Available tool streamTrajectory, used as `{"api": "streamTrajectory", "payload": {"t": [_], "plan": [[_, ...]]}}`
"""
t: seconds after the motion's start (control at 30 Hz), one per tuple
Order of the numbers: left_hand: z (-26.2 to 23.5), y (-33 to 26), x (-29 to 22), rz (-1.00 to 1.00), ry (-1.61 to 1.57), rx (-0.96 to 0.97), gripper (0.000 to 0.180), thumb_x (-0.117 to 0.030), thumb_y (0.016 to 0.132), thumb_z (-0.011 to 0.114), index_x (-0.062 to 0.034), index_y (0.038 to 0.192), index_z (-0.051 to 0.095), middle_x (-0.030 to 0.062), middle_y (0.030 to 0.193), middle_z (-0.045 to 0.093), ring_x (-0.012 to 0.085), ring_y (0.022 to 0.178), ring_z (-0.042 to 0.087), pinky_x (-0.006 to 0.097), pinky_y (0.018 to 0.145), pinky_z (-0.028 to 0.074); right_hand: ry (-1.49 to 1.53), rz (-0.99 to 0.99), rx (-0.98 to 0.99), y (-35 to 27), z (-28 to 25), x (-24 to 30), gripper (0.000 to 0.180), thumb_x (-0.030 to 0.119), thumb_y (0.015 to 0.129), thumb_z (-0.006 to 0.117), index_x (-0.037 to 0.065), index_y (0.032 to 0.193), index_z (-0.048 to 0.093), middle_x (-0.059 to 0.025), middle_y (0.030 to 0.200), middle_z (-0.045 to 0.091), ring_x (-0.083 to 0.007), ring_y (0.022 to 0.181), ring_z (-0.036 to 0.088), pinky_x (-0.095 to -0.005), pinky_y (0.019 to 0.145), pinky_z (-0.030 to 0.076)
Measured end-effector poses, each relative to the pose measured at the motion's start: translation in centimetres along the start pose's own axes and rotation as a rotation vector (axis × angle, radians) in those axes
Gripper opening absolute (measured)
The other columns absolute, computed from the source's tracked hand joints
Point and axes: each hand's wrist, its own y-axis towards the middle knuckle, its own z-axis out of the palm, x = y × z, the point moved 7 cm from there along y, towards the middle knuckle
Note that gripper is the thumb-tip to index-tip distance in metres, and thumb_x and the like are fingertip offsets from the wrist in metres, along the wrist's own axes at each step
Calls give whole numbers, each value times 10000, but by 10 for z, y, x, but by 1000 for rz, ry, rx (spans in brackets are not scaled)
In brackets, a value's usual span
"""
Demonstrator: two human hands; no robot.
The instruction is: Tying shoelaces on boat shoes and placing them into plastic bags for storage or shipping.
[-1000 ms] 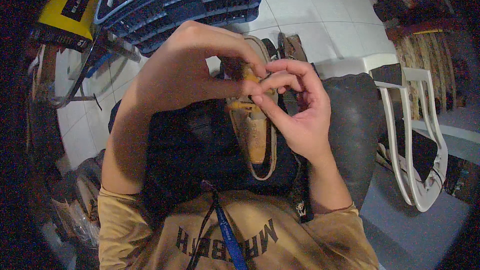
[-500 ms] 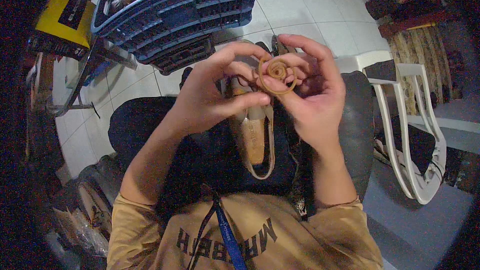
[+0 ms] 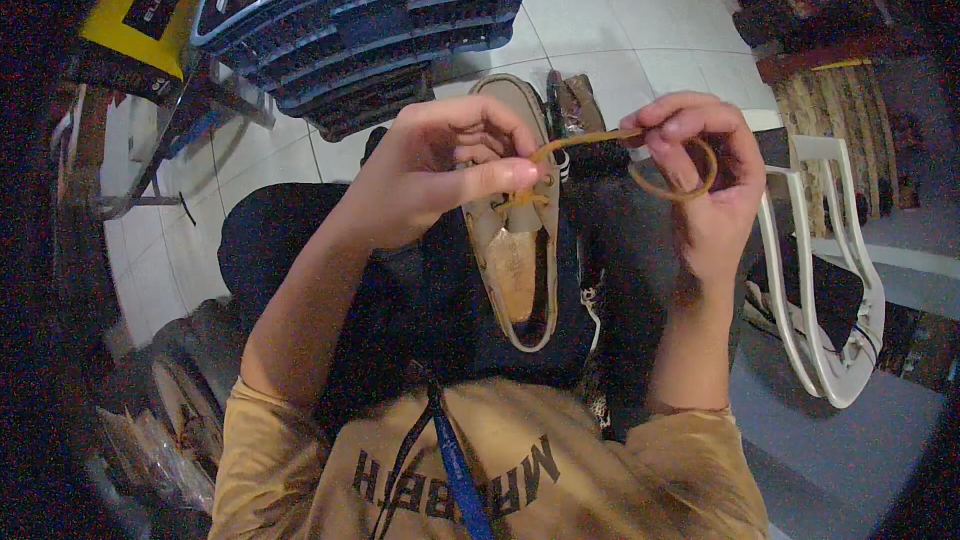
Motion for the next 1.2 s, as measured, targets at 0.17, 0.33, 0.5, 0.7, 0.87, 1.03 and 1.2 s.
{"api": "streamTrajectory", "payload": {"t": [0.17, 0.33, 0.5, 0.7, 0.87, 1.03, 1.2], "plan": [[-2, 1, 5, -31, -12, -15, 137, -58, 945, 740, 11, 1049, 683, 26, 950, 705, 51, 857, 662, 200, 744, 516, -600, 245, 334, -14, -12, -19, 268, -23, 891, 690, 19, 1154, 655, -144, 1222, 683, -246, 1159, 649, -370, 1034, 478], [-2, 1, 5, -13, -5, -48, 126, -62, 937, 752, -3, 1034, 697, 4, 943, 701, 28, 809, 641, 189, 696, 494, -965, 225, 443, -11, -1, -3, 381, -8, 873, 713, 39, 1249, 675, -149, 1253, 705, -279, 1205, 649, -370, 1038, 472], [-10, -2, 1, 17, 120, -104, 120, -79, 899, 797, -38, 990, 730, -44, 895, 695, 0, 751, 593, 170, 630, 432, -534, -165, 302, 10, 53, 1, 257, 19, 828, 782, 9, 1084, 761, -123, 1142, 762, -282, 1141, 694, -375, 993, 511], [-13, -4, 7, -47, 16, -127, 135, -80, 887, 812, -39, 994, 740, -31, 906, 706, 19, 788, 613, 186, 673, 459, -411, 58, 209, -6, 49, -26, 167, 28, 835, 808, 5, 998, 776, -98, 1025, 776, -192, 1004, 712, -307, 896, 533], [-14, -4, 14, -54, -21, -132, 162, -67, 879, 815, -34, 1018, 738, -18, 930, 716, 36, 824, 633, 198, 699, 479, -257, 239, 109, -18, 47, -39, 143, 42, 854, 811, 13, 988, 773, -37, 887, 722, -105, 826, 633, -256, 756, 480], [-15, -2, 6, 11, -54, -131, 216, -52, 876, 809, -27, 1079, 736, 0, 954, 728, 56, 853, 656, 213, 733, 506, -246, 197, 146, -17, 54, -36, 139, 24, 845, 803, 4, 978, 766, -52, 900, 714, -118, 833, 628, -261, 752, 469], [-19, -1, 14, 44, 35, -142, 228, -59, 874, 805, -16, 1092, 758, 46, 997, 736, 109, 920, 668, 258, 833, 525, -250, 140, 175, -16, 53, -39, 150, 4, 833, 795, -11, 979, 761, -87, 951, 727, -166, 898, 663, -287, 815, 497]]}}
